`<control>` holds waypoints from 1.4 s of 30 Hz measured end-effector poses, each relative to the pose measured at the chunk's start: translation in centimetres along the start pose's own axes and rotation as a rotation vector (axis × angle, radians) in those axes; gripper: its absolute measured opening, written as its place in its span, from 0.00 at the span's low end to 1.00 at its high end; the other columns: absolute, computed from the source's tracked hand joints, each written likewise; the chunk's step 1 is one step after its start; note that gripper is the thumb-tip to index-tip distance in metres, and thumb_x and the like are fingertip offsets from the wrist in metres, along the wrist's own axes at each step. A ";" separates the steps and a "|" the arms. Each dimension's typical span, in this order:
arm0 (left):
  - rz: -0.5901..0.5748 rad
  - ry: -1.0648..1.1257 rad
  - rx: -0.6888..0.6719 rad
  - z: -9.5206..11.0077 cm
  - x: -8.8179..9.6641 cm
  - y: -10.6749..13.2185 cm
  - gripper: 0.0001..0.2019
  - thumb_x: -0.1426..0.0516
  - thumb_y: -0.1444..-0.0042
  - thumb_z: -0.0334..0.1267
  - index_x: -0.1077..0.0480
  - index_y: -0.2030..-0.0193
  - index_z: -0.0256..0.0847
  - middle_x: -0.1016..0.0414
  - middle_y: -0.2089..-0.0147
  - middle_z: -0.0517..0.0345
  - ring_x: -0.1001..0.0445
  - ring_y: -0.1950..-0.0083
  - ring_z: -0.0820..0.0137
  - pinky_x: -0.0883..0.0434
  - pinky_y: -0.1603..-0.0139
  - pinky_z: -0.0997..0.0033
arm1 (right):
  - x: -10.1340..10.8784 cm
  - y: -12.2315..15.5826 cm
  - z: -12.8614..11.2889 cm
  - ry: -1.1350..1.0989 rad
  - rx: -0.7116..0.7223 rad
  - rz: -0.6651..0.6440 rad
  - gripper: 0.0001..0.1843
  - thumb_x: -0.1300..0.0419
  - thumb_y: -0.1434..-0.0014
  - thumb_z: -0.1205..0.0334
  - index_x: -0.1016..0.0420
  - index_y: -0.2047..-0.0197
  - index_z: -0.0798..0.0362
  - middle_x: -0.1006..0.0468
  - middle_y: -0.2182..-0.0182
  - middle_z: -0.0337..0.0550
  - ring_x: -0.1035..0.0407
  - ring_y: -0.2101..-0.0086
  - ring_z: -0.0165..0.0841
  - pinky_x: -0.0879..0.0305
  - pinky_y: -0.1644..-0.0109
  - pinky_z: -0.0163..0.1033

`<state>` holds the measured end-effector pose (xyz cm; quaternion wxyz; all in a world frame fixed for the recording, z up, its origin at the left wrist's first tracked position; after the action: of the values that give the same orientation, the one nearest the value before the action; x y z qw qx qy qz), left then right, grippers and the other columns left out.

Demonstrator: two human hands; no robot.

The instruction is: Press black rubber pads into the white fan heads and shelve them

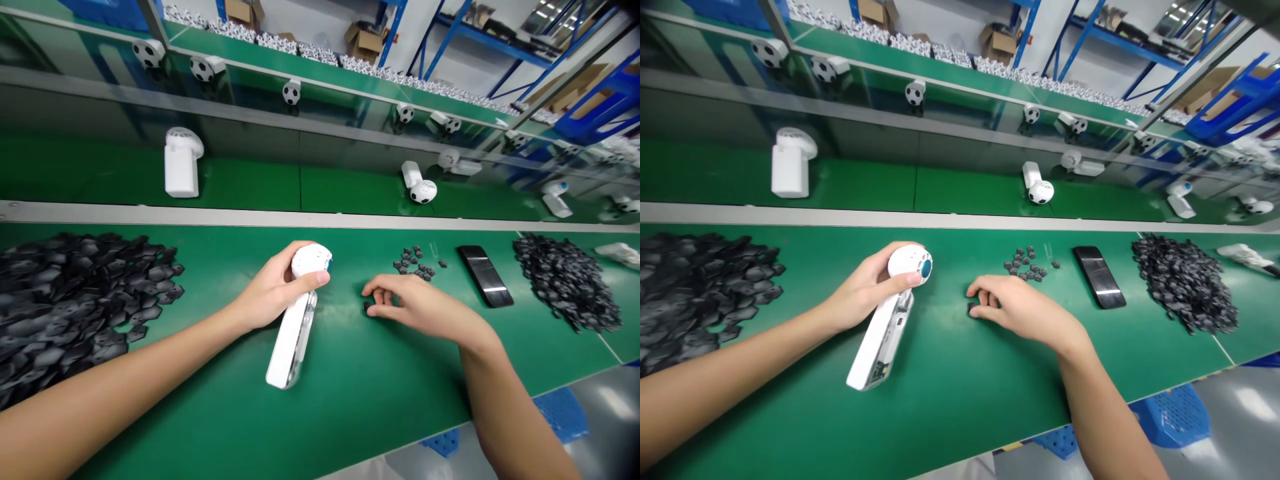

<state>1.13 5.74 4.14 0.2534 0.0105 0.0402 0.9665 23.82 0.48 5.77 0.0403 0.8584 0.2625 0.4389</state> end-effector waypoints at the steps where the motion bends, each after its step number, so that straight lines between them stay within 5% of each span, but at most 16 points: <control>1: 0.002 0.014 0.014 -0.1 0.0 -0.1 0.25 0.32 0.40 0.53 0.29 0.41 0.44 0.25 0.52 0.55 0.27 0.57 0.65 0.29 0.58 0.70 | -0.3 -0.2 -0.1 0.011 0.006 -0.013 0.08 0.36 0.30 0.54 0.22 0.51 0.47 0.19 0.65 0.40 0.25 0.66 0.35 0.32 0.61 0.39; 6: 0.074 0.306 0.157 -1.6 0.2 -0.3 0.26 0.41 0.36 0.64 0.33 0.45 0.44 0.24 0.66 0.58 0.28 0.72 0.68 0.29 0.71 0.69 | -0.4 -0.3 -0.9 -0.023 0.029 0.013 0.07 0.36 0.34 0.60 0.28 0.65 0.48 0.25 0.73 0.35 0.32 0.73 0.31 0.38 0.69 0.36; 11: 0.074 0.388 0.236 -2.1 -0.1 -0.3 0.25 0.40 0.37 0.65 0.37 0.53 0.45 0.26 0.74 0.61 0.32 0.80 0.70 0.34 0.80 0.73 | -1.0 -0.3 -2.1 -0.197 0.073 0.023 0.02 0.37 0.34 0.62 0.25 0.61 0.48 0.26 0.78 0.32 0.32 0.77 0.30 0.35 0.70 0.35; 16: 0.072 0.363 0.135 -0.8 -0.2 -0.2 0.26 0.43 0.33 0.64 0.33 0.43 0.46 0.20 0.63 0.55 0.28 0.72 0.70 0.34 0.75 0.74 | -1.9 -1.2 -1.6 -0.447 -0.038 0.102 0.12 0.26 0.41 0.50 0.16 0.61 0.49 0.12 0.67 0.41 0.16 0.64 0.40 0.21 0.59 0.39; 20: 0.032 0.329 0.037 1.6 -0.3 0.6 0.25 0.41 0.31 0.56 0.38 0.33 0.50 0.21 0.55 0.54 0.21 0.61 0.65 0.27 0.62 0.69 | -1.5 -1.1 -2.9 -0.627 -0.037 0.258 0.14 0.28 0.37 0.49 0.13 0.56 0.50 0.11 0.63 0.45 0.14 0.61 0.42 0.17 0.56 0.42; 26: -0.013 -0.079 -0.286 5.8 -0.9 3.0 0.27 0.40 0.30 0.47 0.44 0.29 0.54 0.28 0.47 0.55 0.26 0.56 0.66 0.26 0.55 0.66 | 0.0 0.1 -6.3 -0.822 0.093 0.574 0.09 0.24 0.41 0.55 0.16 0.65 0.50 0.12 0.70 0.41 0.16 0.69 0.38 0.17 0.66 0.37; 31: -0.018 -0.331 -0.428 5.9 -1.6 3.9 0.32 0.39 0.32 0.46 0.48 0.27 0.55 0.28 0.48 0.54 0.27 0.56 0.64 0.27 0.56 0.64 | 0.1 0.3 -8.2 -0.730 0.158 0.619 0.09 0.21 0.45 0.61 0.17 0.68 0.48 0.15 0.74 0.34 0.19 0.75 0.31 0.23 0.72 0.29; 36: 0.030 -0.415 -0.423 5.3 -1.8 3.5 0.44 0.29 0.45 0.52 0.48 0.28 0.56 0.25 0.49 0.55 0.23 0.56 0.62 0.25 0.57 0.62 | 0.1 0.7 -8.8 -0.589 0.190 0.705 0.11 0.22 0.43 0.58 0.19 0.69 0.49 0.15 0.73 0.34 0.19 0.74 0.30 0.22 0.70 0.29; 42: 0.082 -0.486 -0.409 5.1 -1.9 2.9 0.40 0.29 0.44 0.54 0.44 0.31 0.58 0.23 0.50 0.58 0.23 0.60 0.66 0.25 0.61 0.65 | 0.2 0.8 -8.6 -0.530 0.212 0.734 0.12 0.23 0.41 0.61 0.21 0.70 0.49 0.15 0.72 0.34 0.21 0.73 0.30 0.25 0.70 0.30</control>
<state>1.53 2.66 9.47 0.2132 0.1917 -0.2171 0.9331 17.59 -1.50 11.38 -0.1401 0.9765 -0.0348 0.1603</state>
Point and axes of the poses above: each hand's wrist, its own y-axis away from the middle knuckle, its own x-axis out of the back of the hand, z = x × y, the point moved 7 cm from there along -y, towards the middle knuckle
